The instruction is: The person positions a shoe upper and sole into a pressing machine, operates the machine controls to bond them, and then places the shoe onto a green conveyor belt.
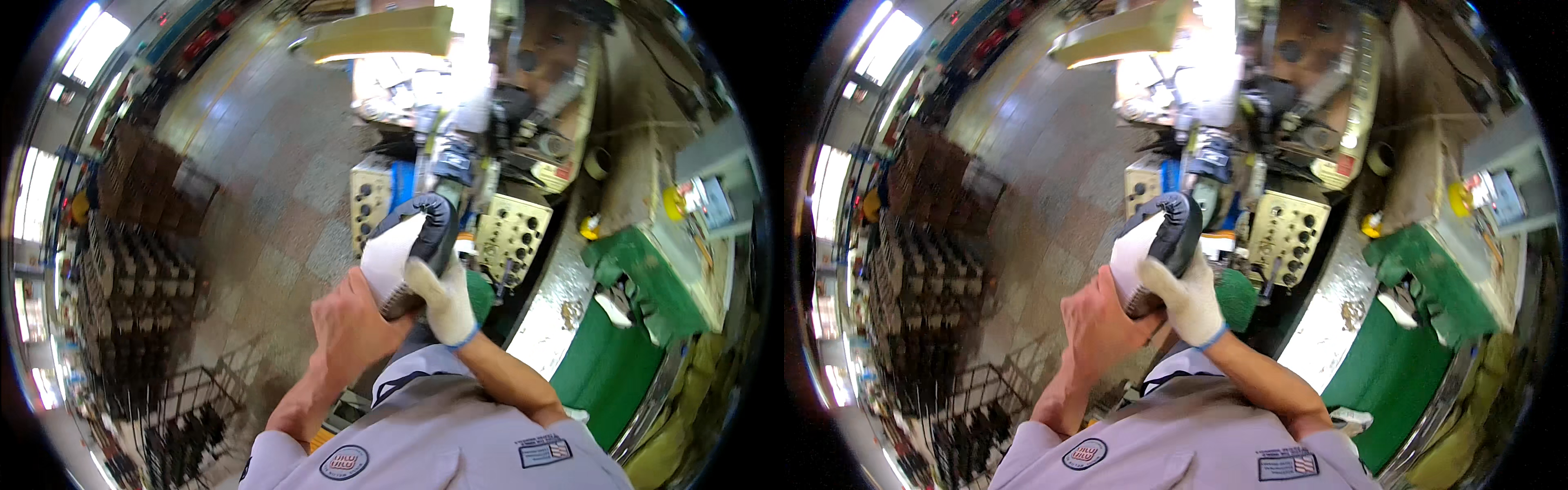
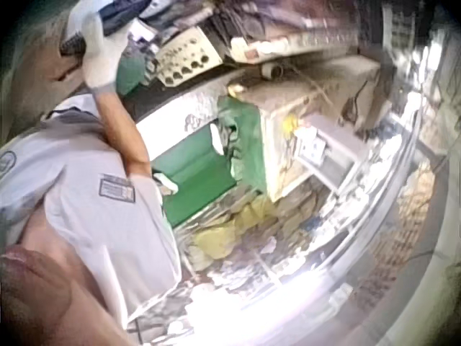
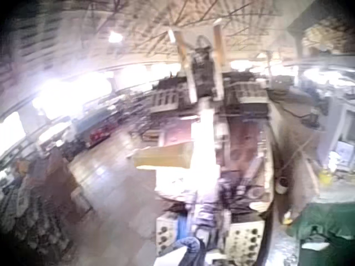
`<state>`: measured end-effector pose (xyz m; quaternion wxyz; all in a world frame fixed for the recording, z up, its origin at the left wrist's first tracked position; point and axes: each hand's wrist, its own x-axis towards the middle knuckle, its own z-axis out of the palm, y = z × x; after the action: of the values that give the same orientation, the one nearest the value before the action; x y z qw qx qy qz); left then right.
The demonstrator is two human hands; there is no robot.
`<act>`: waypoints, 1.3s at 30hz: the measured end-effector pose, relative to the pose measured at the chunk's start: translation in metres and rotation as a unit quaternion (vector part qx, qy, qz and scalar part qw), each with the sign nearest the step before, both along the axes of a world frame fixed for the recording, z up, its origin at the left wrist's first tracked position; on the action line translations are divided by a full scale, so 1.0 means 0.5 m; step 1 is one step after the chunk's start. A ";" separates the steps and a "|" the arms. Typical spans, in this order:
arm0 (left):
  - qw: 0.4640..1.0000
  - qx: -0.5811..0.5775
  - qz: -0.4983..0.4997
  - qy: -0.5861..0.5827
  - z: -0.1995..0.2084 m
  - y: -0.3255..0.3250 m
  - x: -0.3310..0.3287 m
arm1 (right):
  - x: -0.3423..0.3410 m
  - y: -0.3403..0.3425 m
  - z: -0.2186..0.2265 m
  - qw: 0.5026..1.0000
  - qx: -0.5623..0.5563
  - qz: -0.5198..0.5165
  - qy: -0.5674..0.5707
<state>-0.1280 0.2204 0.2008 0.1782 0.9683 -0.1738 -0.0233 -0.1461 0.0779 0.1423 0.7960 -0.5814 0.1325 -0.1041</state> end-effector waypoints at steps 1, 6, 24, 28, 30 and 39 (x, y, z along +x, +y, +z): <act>0.999 0.005 -0.031 -0.021 0.019 -0.024 -0.018 | -0.002 -0.027 0.016 0.997 0.074 -0.004 -0.019; 0.866 -0.475 -0.095 0.124 -0.007 -0.135 0.025 | -0.075 -0.221 -0.010 0.959 0.275 -0.035 -0.049; 0.772 -0.160 -0.320 0.525 -0.446 -0.702 -0.332 | -0.730 -0.637 -0.401 0.925 -0.046 -0.320 0.202; 0.788 -0.157 -0.292 0.518 -0.460 -0.633 -0.326 | -0.907 -0.798 -0.491 0.731 -0.095 -0.224 0.637; 0.813 -0.107 -0.284 0.497 -0.497 -0.573 -0.284 | -0.925 -0.869 -0.550 0.700 -0.155 -0.152 0.681; 0.844 -0.113 -0.175 0.495 -0.474 -0.498 -0.279 | -0.629 -1.112 -0.840 0.615 0.137 -0.599 0.495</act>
<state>-0.2674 -0.0285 -0.0364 0.3414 0.7547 -0.2303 -0.5106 -0.4607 -0.4781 -0.2777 0.4413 -0.2202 0.8377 -0.2346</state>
